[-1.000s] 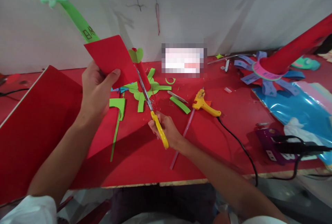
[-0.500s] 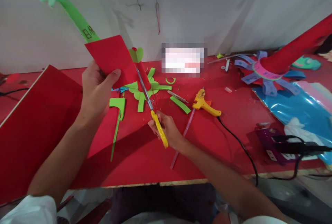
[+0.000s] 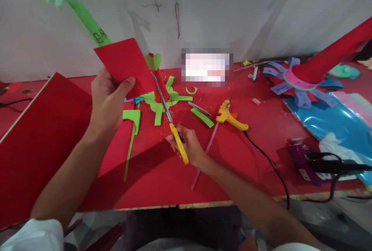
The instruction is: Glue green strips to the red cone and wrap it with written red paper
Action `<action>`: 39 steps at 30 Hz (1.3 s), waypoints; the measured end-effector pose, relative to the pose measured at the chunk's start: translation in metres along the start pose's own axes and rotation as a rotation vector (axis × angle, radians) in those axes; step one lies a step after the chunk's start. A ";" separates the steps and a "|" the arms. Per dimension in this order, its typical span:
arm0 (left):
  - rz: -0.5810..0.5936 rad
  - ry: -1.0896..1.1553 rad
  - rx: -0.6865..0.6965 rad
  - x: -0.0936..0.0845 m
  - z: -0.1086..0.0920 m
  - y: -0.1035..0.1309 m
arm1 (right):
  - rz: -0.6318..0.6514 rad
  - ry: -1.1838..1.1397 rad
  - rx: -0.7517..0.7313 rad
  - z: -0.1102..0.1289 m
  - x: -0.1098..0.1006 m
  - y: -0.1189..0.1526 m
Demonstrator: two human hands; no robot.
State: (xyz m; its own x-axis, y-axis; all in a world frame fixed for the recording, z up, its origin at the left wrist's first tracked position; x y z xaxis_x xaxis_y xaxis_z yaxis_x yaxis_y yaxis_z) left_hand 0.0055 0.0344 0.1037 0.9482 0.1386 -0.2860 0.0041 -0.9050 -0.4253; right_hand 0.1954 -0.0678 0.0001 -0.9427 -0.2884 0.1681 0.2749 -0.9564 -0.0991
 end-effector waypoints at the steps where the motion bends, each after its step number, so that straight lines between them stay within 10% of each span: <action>1: 0.001 0.007 0.005 0.000 -0.001 0.000 | 0.005 -0.012 -0.002 -0.002 0.000 0.000; 39: -0.031 -0.043 0.028 0.000 0.005 0.001 | 0.015 -0.024 -0.046 0.004 0.004 0.002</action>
State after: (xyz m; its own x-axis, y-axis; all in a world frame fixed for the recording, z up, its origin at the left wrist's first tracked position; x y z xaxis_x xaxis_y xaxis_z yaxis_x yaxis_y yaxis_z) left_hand 0.0036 0.0356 0.0997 0.9332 0.1839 -0.3088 0.0234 -0.8884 -0.4585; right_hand 0.1932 -0.0709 0.0042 -0.9336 -0.3040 0.1899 0.2791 -0.9490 -0.1468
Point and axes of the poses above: each hand's wrist, its own y-axis away from the middle knuckle, its own x-axis out of the palm, z = x × y, the point moved 1 cm from there along -y, towards the middle knuckle, and after that the axes turned 11 degrees about -x, right-handed, at the moved point
